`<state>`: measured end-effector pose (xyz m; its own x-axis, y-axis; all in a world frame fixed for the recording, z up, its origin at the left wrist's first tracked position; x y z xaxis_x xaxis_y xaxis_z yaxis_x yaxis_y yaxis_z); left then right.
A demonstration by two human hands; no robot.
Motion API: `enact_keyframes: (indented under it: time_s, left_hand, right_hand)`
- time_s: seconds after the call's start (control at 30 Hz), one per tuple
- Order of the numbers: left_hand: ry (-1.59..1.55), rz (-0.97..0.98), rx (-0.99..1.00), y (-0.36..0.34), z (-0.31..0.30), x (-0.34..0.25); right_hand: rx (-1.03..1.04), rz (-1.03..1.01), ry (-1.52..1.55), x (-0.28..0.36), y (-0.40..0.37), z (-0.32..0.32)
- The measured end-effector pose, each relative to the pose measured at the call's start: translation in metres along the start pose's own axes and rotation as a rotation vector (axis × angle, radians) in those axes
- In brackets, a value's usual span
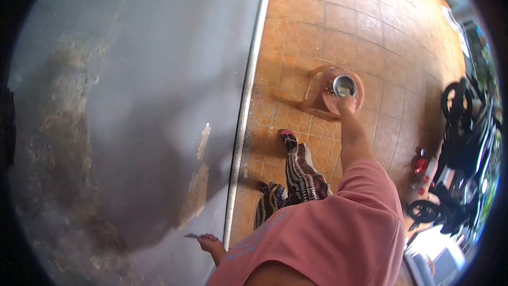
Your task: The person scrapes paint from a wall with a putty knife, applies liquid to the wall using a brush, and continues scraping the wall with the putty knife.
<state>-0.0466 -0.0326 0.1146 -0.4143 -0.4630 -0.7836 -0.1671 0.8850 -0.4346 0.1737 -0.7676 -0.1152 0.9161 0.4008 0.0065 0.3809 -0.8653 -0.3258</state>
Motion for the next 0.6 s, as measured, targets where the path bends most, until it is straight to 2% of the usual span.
enact_keyframes:
  time_s: [0.1, 0.2, 0.23, 0.27, 0.3, 0.37, 0.4, 0.47, 0.5, 0.53, 0.57, 0.6]
  left_hand:
    - [-0.071, -0.006, 0.122, 0.008, 0.012, 0.025]
    - [0.037, -0.096, 0.156, -0.071, 0.037, 0.002]
    - [0.026, -0.084, 0.166, -0.041, 0.032, 0.023]
    - [0.066, -0.211, 0.275, -0.082, 0.04, 0.001]
    - [-0.084, -0.061, 0.276, -0.07, 0.042, 0.016]
    - [-0.164, -0.029, 0.371, -0.076, 0.041, 0.022]
    - [-0.164, -0.007, 0.395, -0.084, 0.04, 0.019]
    - [-0.179, 0.01, 0.45, -0.092, 0.04, 0.018]
    - [-0.188, 0.008, 0.476, -0.094, 0.041, 0.02]
    - [-0.2, 0.052, 0.541, -0.11, 0.042, 0.013]
    - [-0.277, 0.004, 0.557, -0.121, 0.044, 0.009]
    - [-0.253, -0.016, 0.633, -0.131, 0.043, 0.002]
  right_hand:
    - [0.019, -0.143, -0.12, -0.01, 0.018, 0.028]
    - [-0.034, -0.28, -0.093, -0.014, 0.029, 0.039]
    - [0.013, -0.286, -0.155, -0.005, 0.024, 0.029]
    - [-0.036, -0.359, -0.159, 0.001, 0.02, 0.024]
    - [-0.096, -0.423, -0.145, 0.012, 0.016, 0.016]
    - [-0.226, -0.503, -0.07, 0.052, -0.009, -0.012]
    - [-0.137, -0.584, -0.058, 0.078, -0.03, -0.02]
    - [-0.149, -1.299, -0.54, 0.142, -0.151, -0.064]
    - [0.112, -1.348, -0.122, 0.147, -0.185, -0.03]
    - [0.531, -1.305, 0.396, 0.152, -0.221, 0.001]
    - [0.885, -1.241, 0.741, 0.156, -0.257, 0.032]
    - [1.159, -1.104, 0.501, 0.164, -0.374, -0.061]
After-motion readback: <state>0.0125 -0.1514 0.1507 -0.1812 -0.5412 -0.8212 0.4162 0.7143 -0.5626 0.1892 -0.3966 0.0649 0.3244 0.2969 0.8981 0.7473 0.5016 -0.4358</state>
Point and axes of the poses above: each hand's wrist, its own y-axis towards the middle knuckle, its own z-axis out of the palm, x = y × z, the point moved 4 cm from there along y, towards the middle knuckle, and after that the axes turned 8 degrees about -x, right-handed, at the moved point
